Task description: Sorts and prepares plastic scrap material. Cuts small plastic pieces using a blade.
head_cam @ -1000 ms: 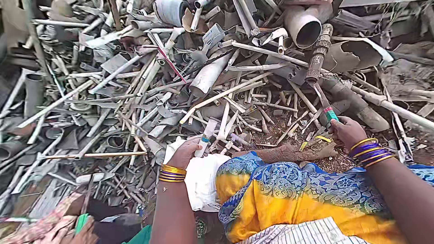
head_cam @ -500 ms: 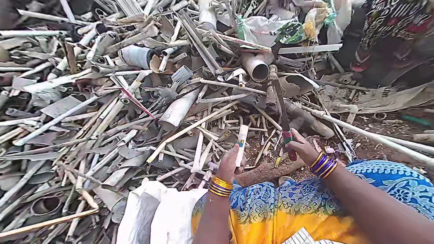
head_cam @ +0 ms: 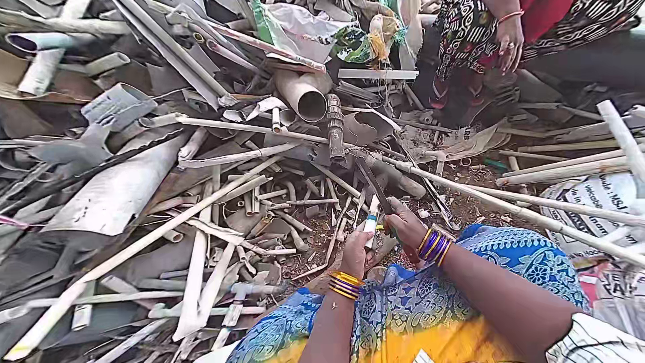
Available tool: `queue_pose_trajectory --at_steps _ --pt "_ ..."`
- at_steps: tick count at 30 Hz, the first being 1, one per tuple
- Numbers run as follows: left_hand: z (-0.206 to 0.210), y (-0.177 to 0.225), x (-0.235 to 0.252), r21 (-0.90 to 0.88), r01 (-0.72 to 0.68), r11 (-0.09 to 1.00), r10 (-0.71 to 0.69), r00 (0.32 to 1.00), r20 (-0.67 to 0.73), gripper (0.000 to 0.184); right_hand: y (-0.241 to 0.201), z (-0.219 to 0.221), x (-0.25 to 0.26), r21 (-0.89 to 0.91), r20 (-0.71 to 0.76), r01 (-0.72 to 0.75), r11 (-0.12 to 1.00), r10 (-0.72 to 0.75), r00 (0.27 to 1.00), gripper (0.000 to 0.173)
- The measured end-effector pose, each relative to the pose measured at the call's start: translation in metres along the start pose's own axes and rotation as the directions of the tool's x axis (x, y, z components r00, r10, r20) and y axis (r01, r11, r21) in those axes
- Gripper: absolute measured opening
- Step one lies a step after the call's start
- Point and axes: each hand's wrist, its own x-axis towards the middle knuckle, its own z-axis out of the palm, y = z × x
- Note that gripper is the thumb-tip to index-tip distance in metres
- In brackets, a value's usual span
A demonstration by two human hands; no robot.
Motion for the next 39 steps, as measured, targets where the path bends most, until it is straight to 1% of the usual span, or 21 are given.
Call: queue_pose_trajectory --at_steps 3,6,10,12,15,17,20,21,22,24,25,28,29,31,33,37,39 --pt "0.001 0.002 0.005 0.051 0.011 0.999 -0.012 1.000 0.008 0.040 -0.002 -0.006 0.009 -0.011 -0.012 -0.004 1.000 0.004 1.000 0.045" --pt "0.000 0.000 0.010 0.045 0.017 0.999 -0.019 0.999 0.038 0.040 -0.002 -0.010 0.017 -0.093 0.040 -0.019 0.995 0.023 0.999 0.045" --pt "0.001 0.000 0.011 0.004 0.074 0.997 -0.075 0.996 0.048 0.036 0.004 -0.012 0.029 -0.149 -0.026 -0.069 0.986 0.066 0.998 0.044" --pt "0.004 -0.002 0.012 -0.002 0.095 0.995 -0.095 0.995 0.025 0.033 0.007 -0.008 0.031 -0.238 -0.061 -0.061 0.969 0.048 0.997 0.043" --pt "0.005 -0.006 0.012 -0.007 0.094 0.996 -0.094 0.996 0.007 0.031 0.008 0.001 0.026 -0.379 -0.046 -0.025 0.925 0.008 0.999 0.045" --pt "0.005 -0.007 0.011 -0.018 0.079 0.997 -0.079 0.997 0.010 0.031 0.008 0.003 0.027 -0.378 -0.049 -0.039 0.925 0.022 0.999 0.045" --pt "0.007 -0.008 0.009 -0.009 0.086 0.996 -0.086 0.996 0.024 0.031 0.011 0.002 0.032 -0.300 -0.124 -0.096 0.949 0.061 0.990 0.042" --pt "0.007 -0.009 0.009 -0.013 0.088 0.996 -0.088 0.996 0.013 0.031 0.011 0.003 0.031 -0.307 -0.130 -0.098 0.947 0.060 0.990 0.042" --pt "0.008 -0.011 0.010 -0.024 0.086 0.996 -0.087 0.996 -0.009 0.030 0.011 0.006 0.029 -0.334 -0.103 -0.085 0.939 0.054 0.993 0.043" --pt "0.007 -0.013 0.014 -0.038 0.094 0.995 -0.097 0.993 -0.072 0.024 0.008 0.014 0.020 -0.382 0.002 -0.039 0.923 0.043 0.999 0.046" --pt "0.006 -0.013 0.015 -0.046 0.102 0.994 -0.106 0.991 -0.082 0.024 0.009 0.016 0.019 -0.384 0.004 -0.029 0.923 0.033 0.999 0.046" --pt "0.009 -0.011 0.008 -0.057 0.116 0.992 -0.119 0.991 -0.058 0.027 0.014 0.008 0.030 -0.365 -0.096 -0.124 0.923 0.095 0.991 0.044" --pt "0.010 -0.011 0.008 -0.058 0.117 0.991 -0.120 0.991 -0.052 0.026 0.012 0.007 0.030 -0.377 -0.100 -0.133 0.917 0.103 0.990 0.045" --pt "0.009 -0.012 0.010 -0.067 0.115 0.991 -0.120 0.989 -0.082 0.025 0.008 0.013 0.021 -0.424 -0.038 -0.085 0.902 0.076 0.996 0.046" --pt "0.006 -0.011 0.014 -0.058 0.108 0.992 -0.114 0.986 -0.117 0.030 0.005 0.019 0.015 -0.453 0.013 -0.042 0.891 0.053 0.998 0.046" --pt "0.010 -0.009 0.007 0.003 0.114 0.994 -0.113 0.989 -0.094 0.024 0.009 0.010 0.028 -0.430 -0.065 -0.152 0.890 0.137 0.988 0.046" --pt "0.009 -0.008 0.010 0.062 0.091 0.994 -0.083 0.989 -0.124 0.024 0.006 0.015 0.021 -0.456 -0.019 -0.113 0.883 0.118 0.993 0.046"
